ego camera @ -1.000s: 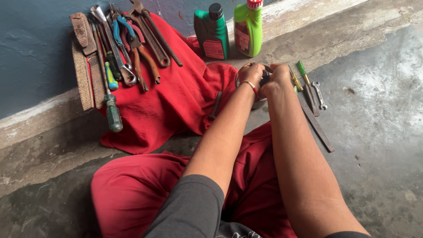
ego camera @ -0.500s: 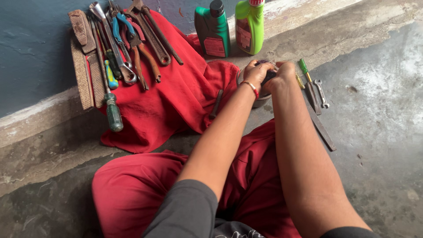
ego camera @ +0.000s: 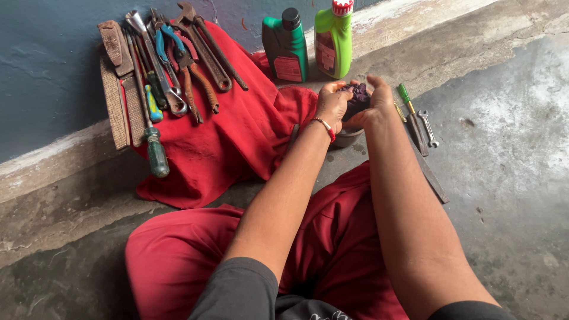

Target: The person cleans various metal tools and parts by hand using a dark cloth.

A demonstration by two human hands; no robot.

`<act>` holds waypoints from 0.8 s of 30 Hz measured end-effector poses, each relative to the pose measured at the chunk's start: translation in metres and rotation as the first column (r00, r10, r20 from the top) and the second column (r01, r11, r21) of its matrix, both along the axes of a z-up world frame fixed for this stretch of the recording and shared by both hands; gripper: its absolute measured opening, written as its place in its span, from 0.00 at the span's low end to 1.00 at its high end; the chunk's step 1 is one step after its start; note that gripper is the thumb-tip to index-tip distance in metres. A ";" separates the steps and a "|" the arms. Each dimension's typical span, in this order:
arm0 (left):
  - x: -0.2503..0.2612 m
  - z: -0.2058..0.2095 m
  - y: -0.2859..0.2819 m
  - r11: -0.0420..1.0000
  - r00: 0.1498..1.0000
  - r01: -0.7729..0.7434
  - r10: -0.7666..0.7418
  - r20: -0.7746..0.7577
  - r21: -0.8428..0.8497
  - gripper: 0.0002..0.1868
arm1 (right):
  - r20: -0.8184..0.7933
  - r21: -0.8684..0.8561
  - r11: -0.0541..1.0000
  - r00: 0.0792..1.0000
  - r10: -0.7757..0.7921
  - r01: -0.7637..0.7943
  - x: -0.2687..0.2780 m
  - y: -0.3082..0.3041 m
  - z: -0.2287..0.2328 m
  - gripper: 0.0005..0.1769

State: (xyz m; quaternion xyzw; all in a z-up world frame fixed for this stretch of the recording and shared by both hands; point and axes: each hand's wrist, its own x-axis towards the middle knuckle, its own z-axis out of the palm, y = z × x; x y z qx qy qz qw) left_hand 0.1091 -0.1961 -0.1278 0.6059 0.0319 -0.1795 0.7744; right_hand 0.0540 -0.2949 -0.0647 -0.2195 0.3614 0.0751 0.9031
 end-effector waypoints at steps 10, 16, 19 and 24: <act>-0.031 0.051 -0.011 0.797 0.917 -0.051 -0.201 0.344 0.602 0.12 | 0.223 0.071 0.997 0.974 -0.033 0.017 0.008 -0.008 -0.002 0.25; -0.038 0.058 -0.015 0.776 0.857 -0.240 -0.113 0.503 0.583 0.13 | 0.176 0.067 0.996 0.981 -0.078 0.067 0.017 -0.019 -0.034 0.17; -0.049 0.069 -0.017 0.684 0.819 -0.404 -0.024 0.573 0.608 0.14 | 0.183 0.093 0.995 0.981 -0.059 0.042 0.027 -0.023 -0.055 0.18; -0.074 0.092 -0.004 0.580 0.713 -0.499 -0.147 0.685 0.644 0.09 | 0.273 0.099 0.994 0.962 0.010 -0.038 0.042 -0.036 -0.068 0.17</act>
